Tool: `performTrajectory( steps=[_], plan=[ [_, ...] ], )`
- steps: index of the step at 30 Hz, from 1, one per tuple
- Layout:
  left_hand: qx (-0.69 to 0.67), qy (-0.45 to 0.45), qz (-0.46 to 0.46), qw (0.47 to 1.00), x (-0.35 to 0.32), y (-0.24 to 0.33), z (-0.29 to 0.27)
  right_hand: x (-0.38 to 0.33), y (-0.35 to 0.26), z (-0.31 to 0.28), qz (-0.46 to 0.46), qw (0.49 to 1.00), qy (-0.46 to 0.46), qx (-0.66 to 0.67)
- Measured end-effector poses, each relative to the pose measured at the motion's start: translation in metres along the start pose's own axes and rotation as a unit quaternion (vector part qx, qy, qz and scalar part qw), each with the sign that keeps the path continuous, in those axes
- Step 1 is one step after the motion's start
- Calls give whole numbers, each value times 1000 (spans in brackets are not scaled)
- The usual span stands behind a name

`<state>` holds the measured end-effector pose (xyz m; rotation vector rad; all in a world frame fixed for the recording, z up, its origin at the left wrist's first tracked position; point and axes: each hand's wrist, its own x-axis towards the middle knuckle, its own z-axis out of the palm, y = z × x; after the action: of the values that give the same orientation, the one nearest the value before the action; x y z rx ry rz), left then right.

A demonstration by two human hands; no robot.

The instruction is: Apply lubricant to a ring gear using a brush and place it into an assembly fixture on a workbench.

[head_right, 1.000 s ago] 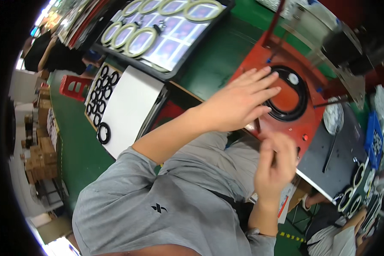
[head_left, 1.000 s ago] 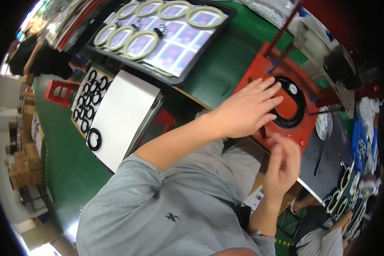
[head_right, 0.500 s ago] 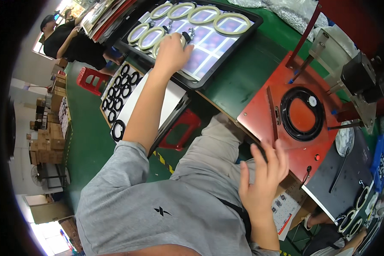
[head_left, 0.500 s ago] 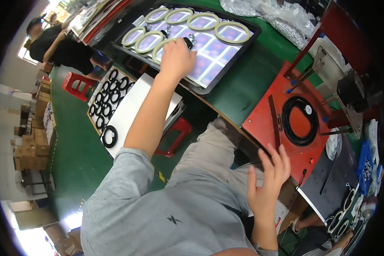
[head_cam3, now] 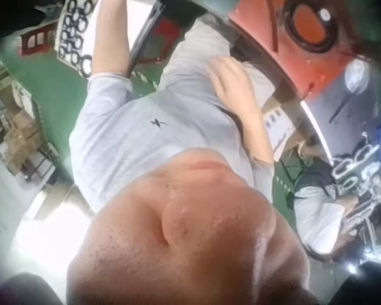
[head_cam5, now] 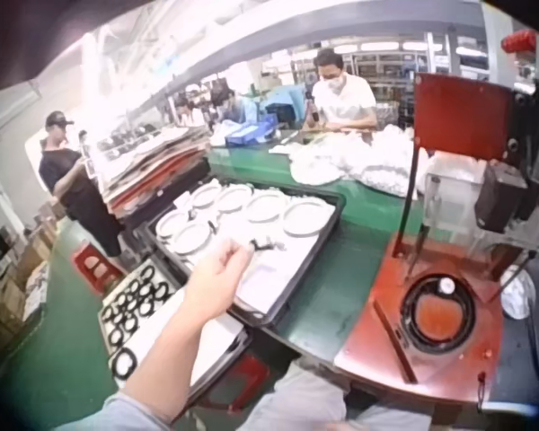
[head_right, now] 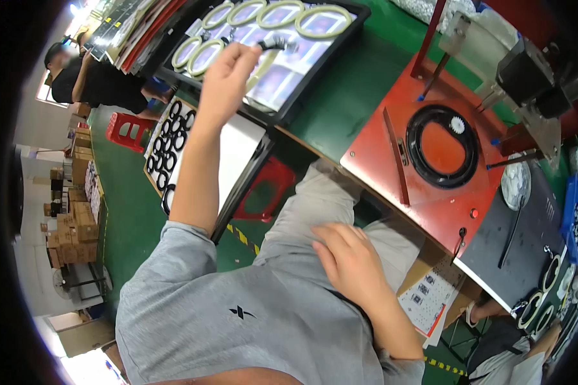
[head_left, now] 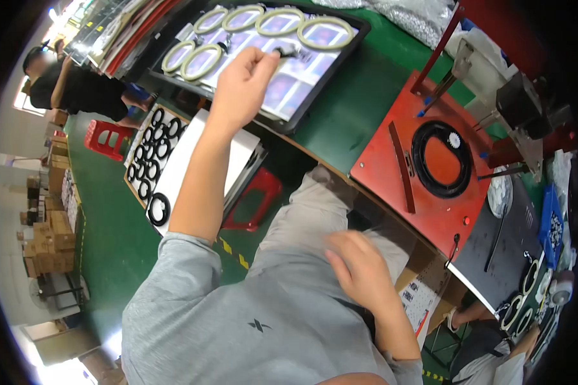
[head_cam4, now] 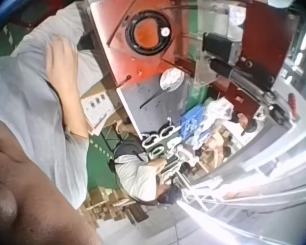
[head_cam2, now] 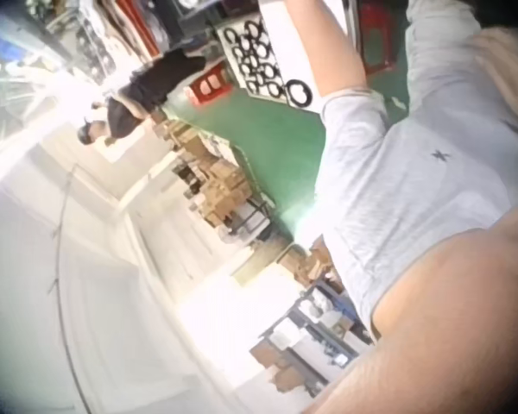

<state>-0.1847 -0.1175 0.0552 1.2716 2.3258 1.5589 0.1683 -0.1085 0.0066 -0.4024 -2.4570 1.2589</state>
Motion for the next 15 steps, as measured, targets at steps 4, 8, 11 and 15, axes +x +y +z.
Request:
performTrajectory(
  steps=[4, 8, 11, 15],
  plan=[
    [-310, -132, -101, 936, -38, 62, -1, 25, -11, -4, -49, 994, 92, 15],
    [-423, -220, -212, 853, -78, 91, 17, 46, -19, 4, -85, 970, 213, -84],
    [-556, -281, -312, 718, -96, 83, 30, 47, -20, 9, -63, 977, 142, -147],
    [-506, -284, -367, 727, -110, 69, 44, 27, -3, 0, -53, 993, 74, -70]
  ],
)
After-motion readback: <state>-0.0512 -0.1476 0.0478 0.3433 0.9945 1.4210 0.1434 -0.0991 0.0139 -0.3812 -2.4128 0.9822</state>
